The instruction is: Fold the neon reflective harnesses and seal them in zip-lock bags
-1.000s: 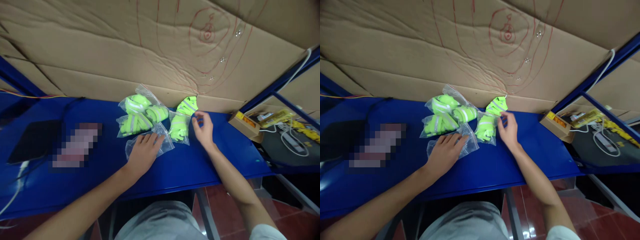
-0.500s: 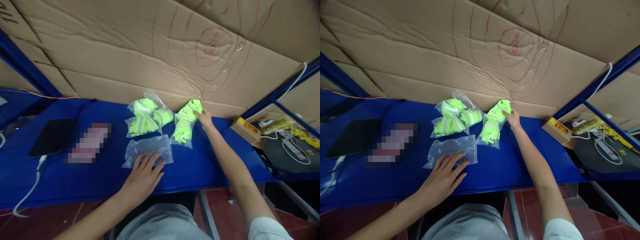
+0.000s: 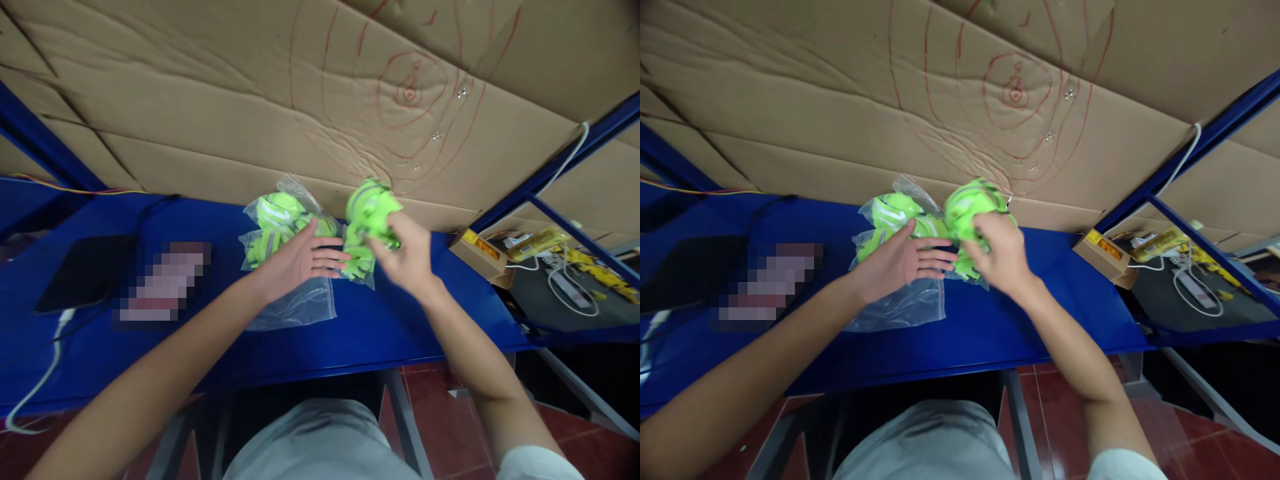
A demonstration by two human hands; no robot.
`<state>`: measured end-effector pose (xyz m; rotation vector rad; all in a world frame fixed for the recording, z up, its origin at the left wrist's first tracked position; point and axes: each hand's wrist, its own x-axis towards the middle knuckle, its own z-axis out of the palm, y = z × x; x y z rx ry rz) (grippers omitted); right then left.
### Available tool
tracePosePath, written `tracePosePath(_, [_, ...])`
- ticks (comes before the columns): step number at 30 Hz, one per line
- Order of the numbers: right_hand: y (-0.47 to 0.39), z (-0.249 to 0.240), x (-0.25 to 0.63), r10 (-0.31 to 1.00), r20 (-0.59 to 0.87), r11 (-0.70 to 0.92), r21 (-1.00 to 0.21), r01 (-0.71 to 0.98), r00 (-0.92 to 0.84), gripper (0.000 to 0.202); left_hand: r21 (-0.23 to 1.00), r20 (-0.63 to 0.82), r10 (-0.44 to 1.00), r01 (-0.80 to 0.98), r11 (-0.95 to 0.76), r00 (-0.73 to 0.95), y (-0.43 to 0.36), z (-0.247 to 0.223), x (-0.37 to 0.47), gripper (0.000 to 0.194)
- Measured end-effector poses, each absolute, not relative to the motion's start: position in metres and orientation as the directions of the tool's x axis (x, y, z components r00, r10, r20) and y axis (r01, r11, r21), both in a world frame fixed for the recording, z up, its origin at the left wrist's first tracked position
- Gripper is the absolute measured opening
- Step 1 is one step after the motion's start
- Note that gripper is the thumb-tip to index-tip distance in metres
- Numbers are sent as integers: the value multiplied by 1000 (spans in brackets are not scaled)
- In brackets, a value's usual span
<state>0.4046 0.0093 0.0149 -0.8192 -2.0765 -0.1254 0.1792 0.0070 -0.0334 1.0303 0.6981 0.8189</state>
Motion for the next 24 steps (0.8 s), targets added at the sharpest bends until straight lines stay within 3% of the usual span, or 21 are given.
tracePosePath(2, [-24, 5, 380, 330, 566, 904, 43, 426, -755, 15, 871, -179, 746, -249, 424, 642, 8, -38, 180, 81])
tracePosePath(4, [-51, -11, 361, 259, 407, 929, 145, 342, -876, 20, 833, -264, 686, -198, 517, 678, 4, -45, 181, 69])
tracePosePath(6, [-72, -26, 353, 247, 334, 935, 162, 314, -910, 18, 808, -354, 680, -156, 568, 642, -2, -52, 180, 46])
tracePosePath(9, [-88, -35, 370, 245, 404, 967, -36, 252, -881, 28, 814, -388, 742, -174, 554, 546, -6, -55, 172, 29])
tracePosePath(11, [-86, -35, 396, 359, 557, 931, -156, 330, -749, 28, 835, -366, 781, -193, 516, 505, -6, -48, 163, 31])
tracePosePath(12, [-79, -35, 409, 453, 617, 877, -181, 444, -644, 36, 851, -342, 801, -200, 486, 491, -6, -42, 161, 33])
tracePosePath(14, [-58, -38, 432, 619, 651, 708, -220, 671, -440, 71, 889, -264, 829, -209, 407, 492, -9, -26, 162, 38])
tracePosePath(16, [-33, -45, 445, 689, 594, 619, -185, 764, -415, 99, 925, -156, 815, -206, 319, 558, -19, -7, 173, 44])
tracePosePath(17, [-22, -50, 447, 713, 569, 600, -194, 776, -409, 101, 946, -105, 778, -179, 270, 620, -27, 2, 182, 46])
tracePosePath(19, [-7, -56, 445, 748, 536, 604, -307, 735, -391, 84, 990, -5, 674, -93, 109, 738, -50, 17, 201, 40])
tracePosePath(20, [-5, -57, 442, 768, 560, 589, -425, 687, -311, 70, 1000, 6, 626, -9, 3, 780, -64, 21, 209, 37])
tracePosePath(22, [-8, -53, 437, 792, 610, 541, -678, 497, -30, 42, 967, 16, 580, 135, -216, 814, -90, 24, 220, 41])
tracePosePath(24, [-16, -42, 436, 764, 587, 529, -807, 260, 267, 26, 927, 39, 503, 157, -340, 863, -112, 18, 222, 60])
